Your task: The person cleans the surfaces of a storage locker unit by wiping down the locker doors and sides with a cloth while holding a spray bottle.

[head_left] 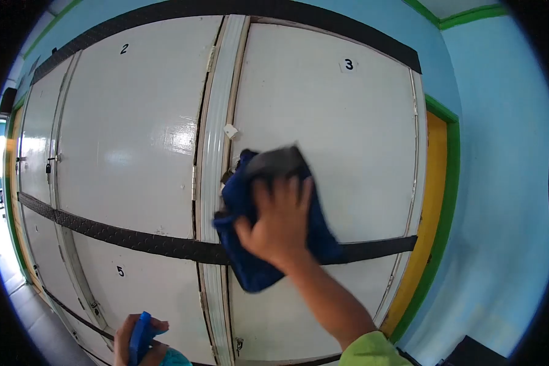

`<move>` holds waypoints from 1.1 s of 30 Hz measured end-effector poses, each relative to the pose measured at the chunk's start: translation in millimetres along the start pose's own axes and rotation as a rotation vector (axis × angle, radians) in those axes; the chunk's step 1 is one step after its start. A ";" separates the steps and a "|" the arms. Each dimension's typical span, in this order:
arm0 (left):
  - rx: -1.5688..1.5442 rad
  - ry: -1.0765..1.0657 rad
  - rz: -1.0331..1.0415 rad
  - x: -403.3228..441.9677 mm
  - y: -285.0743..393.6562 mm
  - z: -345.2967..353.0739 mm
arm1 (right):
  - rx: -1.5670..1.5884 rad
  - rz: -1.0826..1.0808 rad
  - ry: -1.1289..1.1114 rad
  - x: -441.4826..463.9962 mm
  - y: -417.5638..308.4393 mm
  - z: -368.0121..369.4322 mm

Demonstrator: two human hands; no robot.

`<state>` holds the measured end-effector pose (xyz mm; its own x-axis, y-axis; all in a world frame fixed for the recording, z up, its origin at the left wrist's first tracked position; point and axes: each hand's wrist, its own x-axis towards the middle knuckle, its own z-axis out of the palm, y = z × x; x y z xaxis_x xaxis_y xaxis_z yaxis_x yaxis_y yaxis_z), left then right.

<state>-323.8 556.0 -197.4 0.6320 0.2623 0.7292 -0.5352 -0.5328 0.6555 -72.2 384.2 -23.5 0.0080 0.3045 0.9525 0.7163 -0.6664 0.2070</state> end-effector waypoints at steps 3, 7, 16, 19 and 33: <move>-0.102 -0.069 0.054 -3.1 -4.3 1.0 | 0.067 -0.052 0.074 -22.3 -18.2 8.9; 0.003 -0.106 0.045 -8.7 0.7 0.2 | 0.244 -0.194 -0.095 -62.5 -17.8 12.0; -0.040 0.133 -0.252 -36.8 23.5 -11.9 | -0.260 0.383 0.199 -125.3 171.0 -32.4; -0.165 0.356 -0.205 -42.8 23.4 -15.7 | -0.373 0.566 0.418 -153.9 247.1 -20.2; -0.255 0.118 -0.191 -63.7 -24.3 -14.5 | 0.227 -0.065 -0.016 -97.4 -76.8 52.1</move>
<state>-359.2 563.9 -257.0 0.6735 0.4368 0.5963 -0.5458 -0.2502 0.7997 -91.6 441.2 -143.8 -0.0338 0.3539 0.9347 0.8544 -0.4750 0.2108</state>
